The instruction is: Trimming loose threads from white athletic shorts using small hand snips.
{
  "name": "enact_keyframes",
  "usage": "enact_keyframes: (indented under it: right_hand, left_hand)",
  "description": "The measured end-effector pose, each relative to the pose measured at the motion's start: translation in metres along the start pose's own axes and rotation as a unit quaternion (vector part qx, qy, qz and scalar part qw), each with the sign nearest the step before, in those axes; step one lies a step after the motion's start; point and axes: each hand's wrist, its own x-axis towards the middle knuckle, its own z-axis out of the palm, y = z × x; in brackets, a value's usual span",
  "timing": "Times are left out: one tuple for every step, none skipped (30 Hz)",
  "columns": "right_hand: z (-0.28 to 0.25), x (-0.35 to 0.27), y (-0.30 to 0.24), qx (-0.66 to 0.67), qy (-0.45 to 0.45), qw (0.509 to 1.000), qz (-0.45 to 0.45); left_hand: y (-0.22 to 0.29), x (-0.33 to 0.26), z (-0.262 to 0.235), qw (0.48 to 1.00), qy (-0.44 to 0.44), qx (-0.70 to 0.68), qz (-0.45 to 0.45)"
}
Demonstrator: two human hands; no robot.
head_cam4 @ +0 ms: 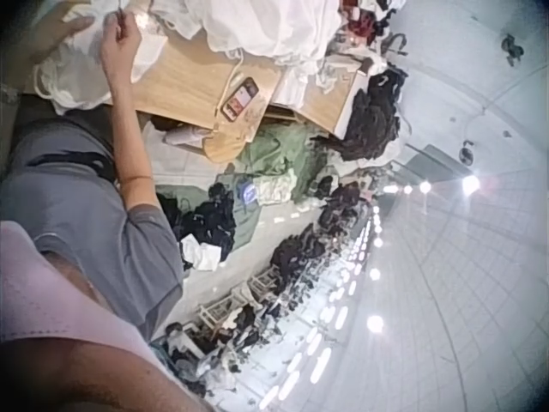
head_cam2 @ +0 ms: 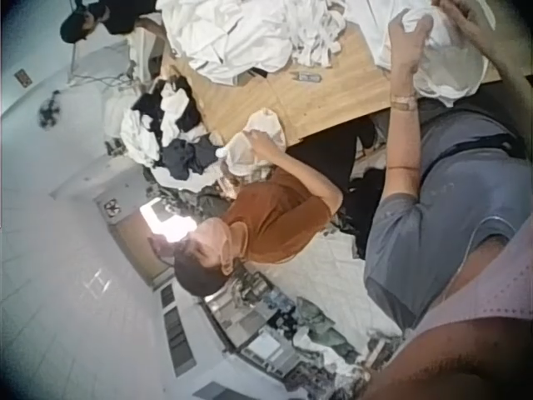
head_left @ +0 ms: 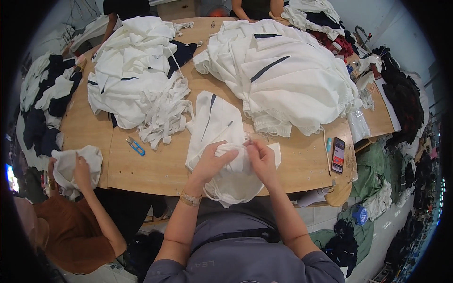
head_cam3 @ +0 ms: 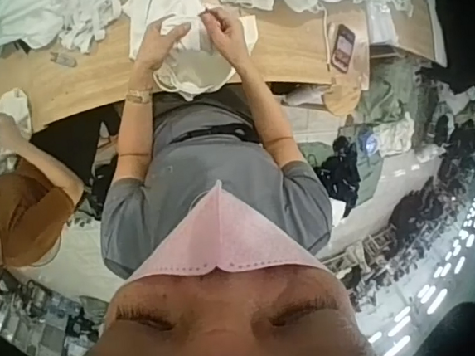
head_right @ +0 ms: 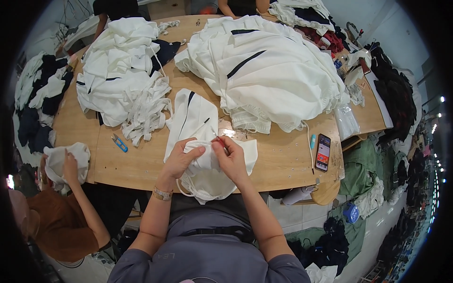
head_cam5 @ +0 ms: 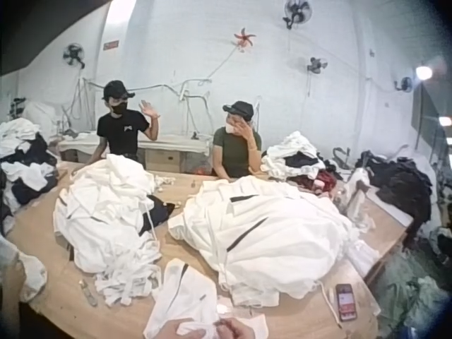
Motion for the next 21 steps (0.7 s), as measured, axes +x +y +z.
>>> enact_keyframes:
  right_hand:
    - [-0.003,0.001,0.0,0.0,-0.001,1.0,-0.001]
    - [-0.009,0.002,0.002,-0.03,0.003,0.999,-0.014]
    - [-0.012,0.004,-0.001,-0.059,0.007,0.998,-0.026]
    - [-0.014,0.006,-0.004,-0.088,0.01,0.995,-0.039]
    - [-0.017,0.004,-0.01,-0.178,0.01,0.983,-0.052]
    - [-0.021,0.003,-0.011,-0.179,0.011,0.982,-0.053]
    - [-0.024,0.002,-0.011,-0.242,-0.008,0.966,-0.091]
    - [-0.027,0.002,-0.012,-0.303,-0.026,0.944,-0.129]
    - [-0.028,0.002,-0.013,-0.326,-0.027,0.932,-0.153]
    - [-0.03,0.002,-0.014,-0.326,-0.028,0.932,-0.153]
    - [-0.032,0.001,-0.016,-0.348,-0.041,0.922,-0.162]
    - [-0.033,0.002,-0.017,-0.37,-0.053,0.912,-0.171]
    - [-0.034,0.002,-0.018,-0.37,-0.053,0.912,-0.171]
    - [-0.034,0.002,-0.019,-0.386,-0.056,0.903,-0.183]
    - [-0.034,0.003,-0.021,-0.401,-0.059,0.893,-0.195]
    - [-0.034,0.003,-0.022,-0.4,-0.059,0.893,-0.196]
    - [-0.034,0.004,-0.023,-0.404,-0.064,0.89,-0.201]
    - [-0.034,0.004,-0.024,-0.409,-0.07,0.887,-0.206]
    - [-0.034,0.005,-0.025,-0.408,-0.07,0.887,-0.206]
    - [-0.033,0.006,-0.026,-0.409,-0.067,0.883,-0.221]
    - [-0.032,0.006,-0.027,-0.41,-0.065,0.879,-0.235]
  left_hand:
    - [0.0,0.0,0.0,1.0,-0.001,0.008,0.001]
    - [0.0,0.001,0.0,1.0,-0.001,0.008,0.002]
    - [0.0,0.001,-0.002,1.0,0.009,0.01,0.004]
    - [0.0,0.0,-0.004,1.0,0.019,0.012,0.007]
    - [-0.001,-0.001,-0.006,1.0,0.02,0.013,0.007]
    - [-0.001,-0.001,-0.006,1.0,0.018,0.004,0.009]
    - [-0.001,-0.001,-0.006,1.0,0.016,-0.004,0.011]
    - [0.0,-0.001,-0.006,1.0,0.015,-0.005,0.012]
    - [0.001,-0.002,-0.005,1.0,0.016,0.003,0.013]
    - [0.002,-0.003,-0.005,1.0,0.018,0.011,0.014]
    - [0.002,-0.003,-0.004,1.0,0.018,0.011,0.014]
    - [0.002,-0.003,-0.003,0.999,0.017,0.023,0.019]
    - [0.003,-0.003,-0.003,0.999,0.016,0.035,0.023]
    - [0.003,-0.003,-0.003,0.999,0.016,0.034,0.023]
    - [0.003,-0.003,-0.003,0.998,0.019,0.05,0.027]
    - [0.004,-0.004,-0.003,0.997,0.023,0.066,0.03]
    - [0.005,-0.004,-0.003,0.997,0.024,0.066,0.03]
    - [0.005,-0.004,-0.002,0.996,0.021,0.079,0.029]
    - [0.006,-0.004,-0.002,0.995,0.017,0.092,0.027]
    - [0.007,-0.005,-0.001,0.995,0.018,0.092,0.027]
    - [0.008,-0.005,0.0,0.995,0.017,0.095,0.025]
